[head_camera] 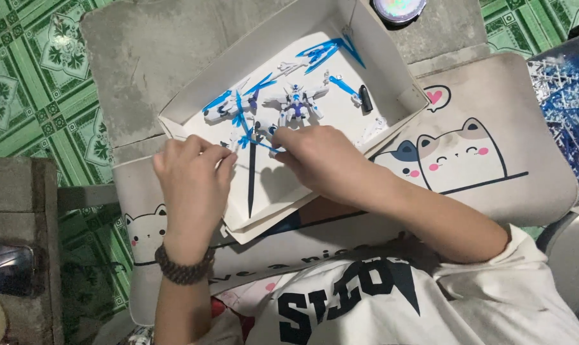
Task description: The person assembles a white and blue model kit by hand, snapping together small plastic pieces including wing-like attachments and a central body. They repeatedly pick up parts from a white box, align them, and press them into place, occasionally rotating the partially assembled model to access different connection points.
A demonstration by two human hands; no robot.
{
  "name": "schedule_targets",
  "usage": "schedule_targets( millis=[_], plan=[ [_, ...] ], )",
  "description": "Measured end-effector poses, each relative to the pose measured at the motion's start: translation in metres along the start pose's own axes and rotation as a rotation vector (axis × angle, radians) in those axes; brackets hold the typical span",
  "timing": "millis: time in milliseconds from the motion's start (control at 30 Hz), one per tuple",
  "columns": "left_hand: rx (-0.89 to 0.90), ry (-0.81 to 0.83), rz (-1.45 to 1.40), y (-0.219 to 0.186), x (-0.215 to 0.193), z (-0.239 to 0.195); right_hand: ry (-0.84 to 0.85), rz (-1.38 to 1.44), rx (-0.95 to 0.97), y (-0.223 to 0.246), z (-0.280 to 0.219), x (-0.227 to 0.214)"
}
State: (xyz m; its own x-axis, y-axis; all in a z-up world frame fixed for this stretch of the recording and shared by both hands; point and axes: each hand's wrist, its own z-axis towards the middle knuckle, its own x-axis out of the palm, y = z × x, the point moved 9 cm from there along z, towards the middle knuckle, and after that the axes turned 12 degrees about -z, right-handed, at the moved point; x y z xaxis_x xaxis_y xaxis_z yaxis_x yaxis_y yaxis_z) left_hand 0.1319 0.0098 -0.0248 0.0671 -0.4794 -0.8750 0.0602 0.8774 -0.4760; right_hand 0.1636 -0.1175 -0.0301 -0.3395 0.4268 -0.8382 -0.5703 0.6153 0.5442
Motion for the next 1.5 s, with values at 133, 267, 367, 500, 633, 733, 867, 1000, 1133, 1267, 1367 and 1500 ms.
schedule_targets(
  millis=[133, 267, 367, 500, 633, 733, 867, 1000, 1133, 1267, 1367, 1500],
  plan=[
    [0.021, 0.075, 0.047, 0.011, 0.011, 0.007, 0.078, -0.165, -0.044, 0.008, 0.014, 0.031],
    [0.068, 0.035, 0.069, 0.013, 0.005, 0.007, 0.109, -0.268, -0.129, 0.011, 0.020, 0.051],
    [0.103, 0.004, 0.003, 0.017, 0.001, 0.007, 0.137, -0.325, -0.164, 0.010, 0.028, 0.046],
    [0.130, -0.008, 0.101, 0.022, 0.001, 0.003, 0.005, -0.486, -0.251, 0.009, 0.058, 0.020],
    [0.139, 0.058, 0.142, 0.018, 0.008, 0.003, 0.007, -0.709, -0.461, 0.025, 0.083, 0.028],
    [0.205, -0.054, 0.122, 0.012, -0.002, -0.001, -0.080, -0.798, -0.645, 0.008, 0.084, 0.055],
    [0.186, -0.063, -0.011, 0.002, -0.015, -0.005, -0.065, -0.821, -0.682, 0.015, 0.080, 0.046],
    [0.138, -0.175, -0.281, -0.011, -0.035, -0.011, -0.110, -0.130, -0.514, 0.032, 0.066, -0.018],
    [0.072, -0.092, -0.612, -0.022, -0.029, -0.011, 0.019, 0.621, -0.239, 0.020, 0.040, -0.027],
    [0.110, -0.093, -0.751, -0.039, -0.020, -0.016, -0.022, 0.834, -0.152, 0.008, 0.010, -0.009],
    [0.155, -0.067, -0.872, -0.055, -0.019, -0.018, -0.022, 0.887, -0.154, 0.007, -0.012, -0.008],
    [0.146, -0.049, -0.895, -0.060, -0.012, -0.021, -0.060, 0.819, -0.104, 0.009, -0.030, -0.018]
  ],
)
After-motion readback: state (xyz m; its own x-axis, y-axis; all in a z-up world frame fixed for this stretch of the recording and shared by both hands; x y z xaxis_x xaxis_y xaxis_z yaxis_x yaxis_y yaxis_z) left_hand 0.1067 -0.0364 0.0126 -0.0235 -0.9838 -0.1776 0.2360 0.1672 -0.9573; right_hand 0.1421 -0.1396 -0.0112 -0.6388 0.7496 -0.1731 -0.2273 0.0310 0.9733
